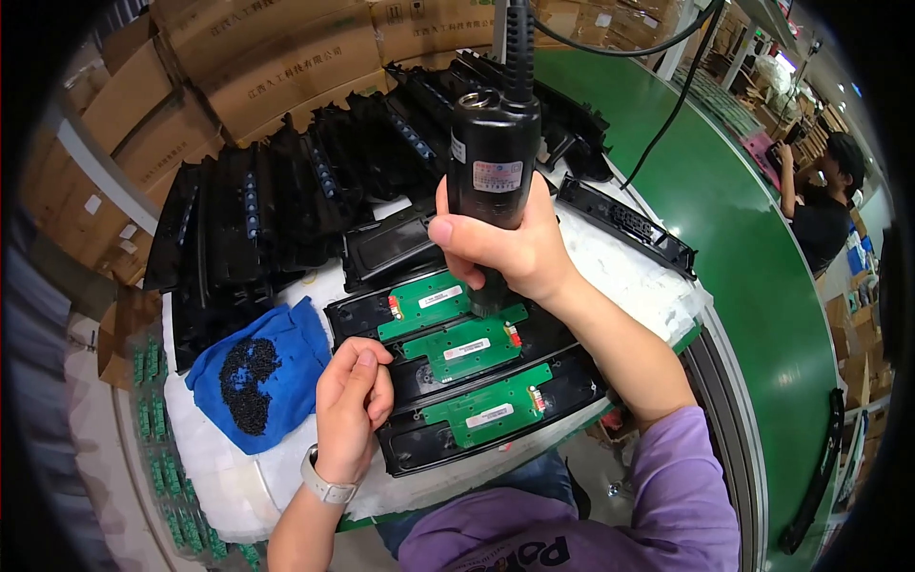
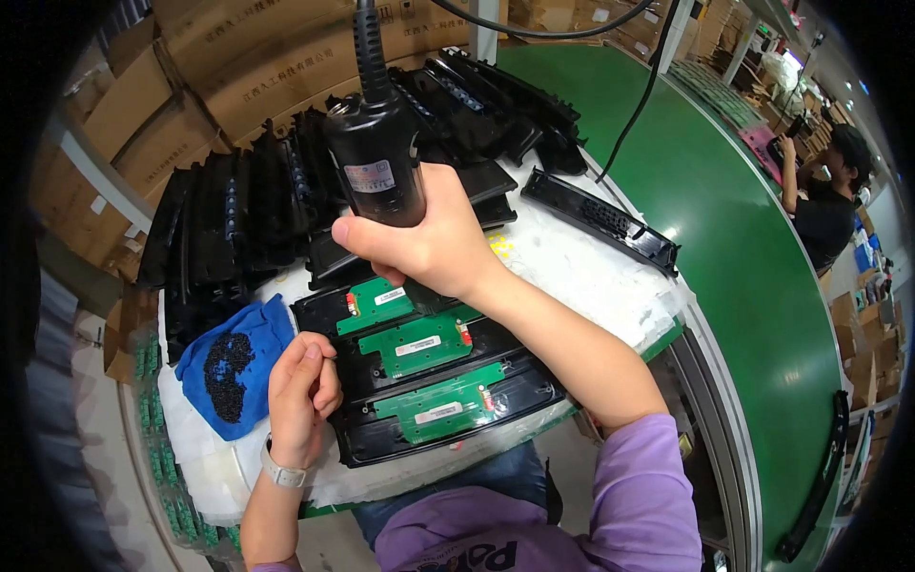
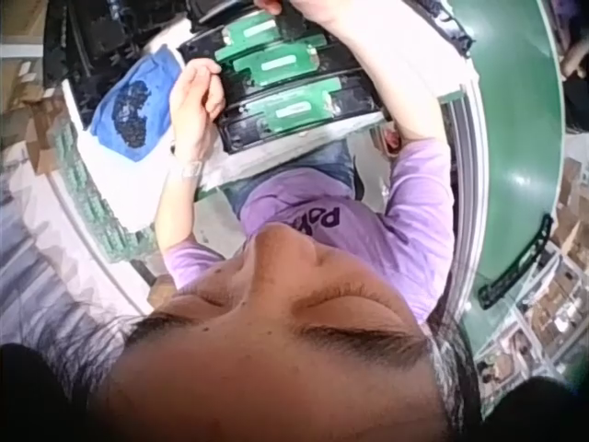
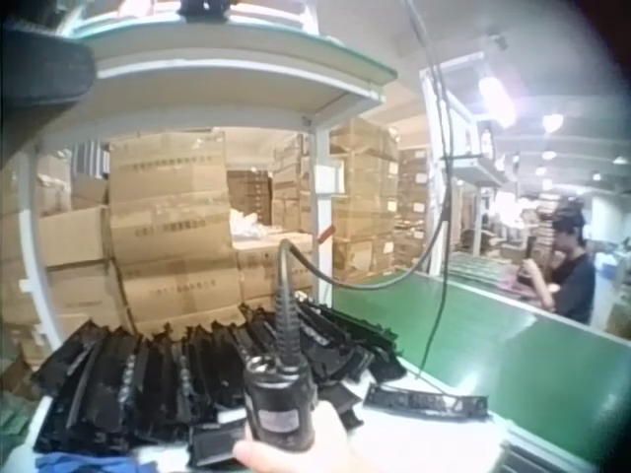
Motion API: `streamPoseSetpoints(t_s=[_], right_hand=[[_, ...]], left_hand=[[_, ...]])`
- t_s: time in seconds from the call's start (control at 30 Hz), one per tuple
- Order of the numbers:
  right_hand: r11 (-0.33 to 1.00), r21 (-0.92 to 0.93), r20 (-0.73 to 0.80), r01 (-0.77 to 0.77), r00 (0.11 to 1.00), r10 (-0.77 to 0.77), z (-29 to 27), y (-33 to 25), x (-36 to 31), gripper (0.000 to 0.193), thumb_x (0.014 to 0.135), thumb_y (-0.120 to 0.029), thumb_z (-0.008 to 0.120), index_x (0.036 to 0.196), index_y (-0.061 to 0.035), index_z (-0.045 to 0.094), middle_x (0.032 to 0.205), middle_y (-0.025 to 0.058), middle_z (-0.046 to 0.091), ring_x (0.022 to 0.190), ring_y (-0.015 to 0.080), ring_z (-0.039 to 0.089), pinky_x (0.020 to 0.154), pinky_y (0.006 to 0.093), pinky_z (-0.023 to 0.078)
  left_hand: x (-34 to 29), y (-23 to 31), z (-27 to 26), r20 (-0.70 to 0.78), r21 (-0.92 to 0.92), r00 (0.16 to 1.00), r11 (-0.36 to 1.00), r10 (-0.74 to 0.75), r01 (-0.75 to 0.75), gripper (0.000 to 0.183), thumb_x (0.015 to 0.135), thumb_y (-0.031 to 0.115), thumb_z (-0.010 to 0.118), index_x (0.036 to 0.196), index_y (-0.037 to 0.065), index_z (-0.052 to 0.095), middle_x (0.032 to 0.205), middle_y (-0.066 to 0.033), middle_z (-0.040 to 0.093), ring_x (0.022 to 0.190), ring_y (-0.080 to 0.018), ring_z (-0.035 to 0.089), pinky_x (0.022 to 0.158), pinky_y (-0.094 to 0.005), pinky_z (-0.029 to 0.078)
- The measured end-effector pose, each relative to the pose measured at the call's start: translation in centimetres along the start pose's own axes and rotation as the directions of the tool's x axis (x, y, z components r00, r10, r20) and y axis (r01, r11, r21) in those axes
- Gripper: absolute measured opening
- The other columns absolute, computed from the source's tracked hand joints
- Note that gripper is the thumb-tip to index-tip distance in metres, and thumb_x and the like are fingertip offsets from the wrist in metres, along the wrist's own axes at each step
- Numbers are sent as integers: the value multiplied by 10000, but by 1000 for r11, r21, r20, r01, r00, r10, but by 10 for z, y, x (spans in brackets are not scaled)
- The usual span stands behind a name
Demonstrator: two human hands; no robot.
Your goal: Assembling electronic components by installing circuit boards into plastic housings and securing them with an electric screwdriver.
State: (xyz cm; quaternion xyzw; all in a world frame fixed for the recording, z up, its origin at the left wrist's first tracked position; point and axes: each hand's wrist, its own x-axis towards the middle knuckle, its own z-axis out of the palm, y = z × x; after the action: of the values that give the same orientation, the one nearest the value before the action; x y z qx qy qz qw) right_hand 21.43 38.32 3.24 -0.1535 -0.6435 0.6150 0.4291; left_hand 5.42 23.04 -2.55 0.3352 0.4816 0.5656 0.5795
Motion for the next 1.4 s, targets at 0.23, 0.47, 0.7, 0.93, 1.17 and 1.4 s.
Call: streamPoseSetpoints(t_s=[0.23,0.47,0.7,0.93,1.17,1.4], right_hand=[[998,12,22,63,998,-63,5,-7,-15,204,718,-105,685,789,-15,517,568,28,518,423,88,475,397,214,359],[787,570,133,237,918,-373,1,-25,-27,346,845,-347,576,966,-61,425,577,12,479,388,124,455,475,295,417],[762,562,88,321,893,-441,7,-24,-32,372,867,-417,540,990,-88,418,584,-4,478,392,109,446,478,286,426],[764,572,70,299,910,-408,12,-23,-37,373,861,-415,550,984,-89,417,583,-1,476,386,117,441,474,289,421],[777,573,110,259,916,-386,14,-21,-38,372,860,-423,551,971,-93,419,571,-2,472,372,117,430,455,286,408],[771,549,9,323,920,-391,20,-22,-43,398,835,-464,575,955,-114,429,551,-19,472,350,99,413,420,270,400]], left_hand=[[-4,3,0,73,-206,994,974,-86,99,54,893,68,442,946,58,442,590,-32,447,485,-61,336,442,-200,256],[-4,-1,-4,192,-222,976,964,-106,148,134,920,80,497,1039,24,468,892,-183,642,664,-165,602,618,-252,492],[-4,-3,-4,223,-189,967,968,-122,166,90,891,67,549,953,11,515,871,-176,656,676,-193,653,609,-255,523],[-7,-3,0,198,-191,973,969,-121,159,76,864,43,581,918,-8,567,824,-172,656,617,-170,637,573,-250,519],[-9,1,0,176,-48,978,992,-110,120,72,826,9,622,872,-23,577,810,-171,656,617,-172,645,573,-237,514],[-9,4,1,171,-63,977,988,-127,139,64,822,-2,621,858,-33,578,805,-180,655,636,-197,656,595,-259,527]])
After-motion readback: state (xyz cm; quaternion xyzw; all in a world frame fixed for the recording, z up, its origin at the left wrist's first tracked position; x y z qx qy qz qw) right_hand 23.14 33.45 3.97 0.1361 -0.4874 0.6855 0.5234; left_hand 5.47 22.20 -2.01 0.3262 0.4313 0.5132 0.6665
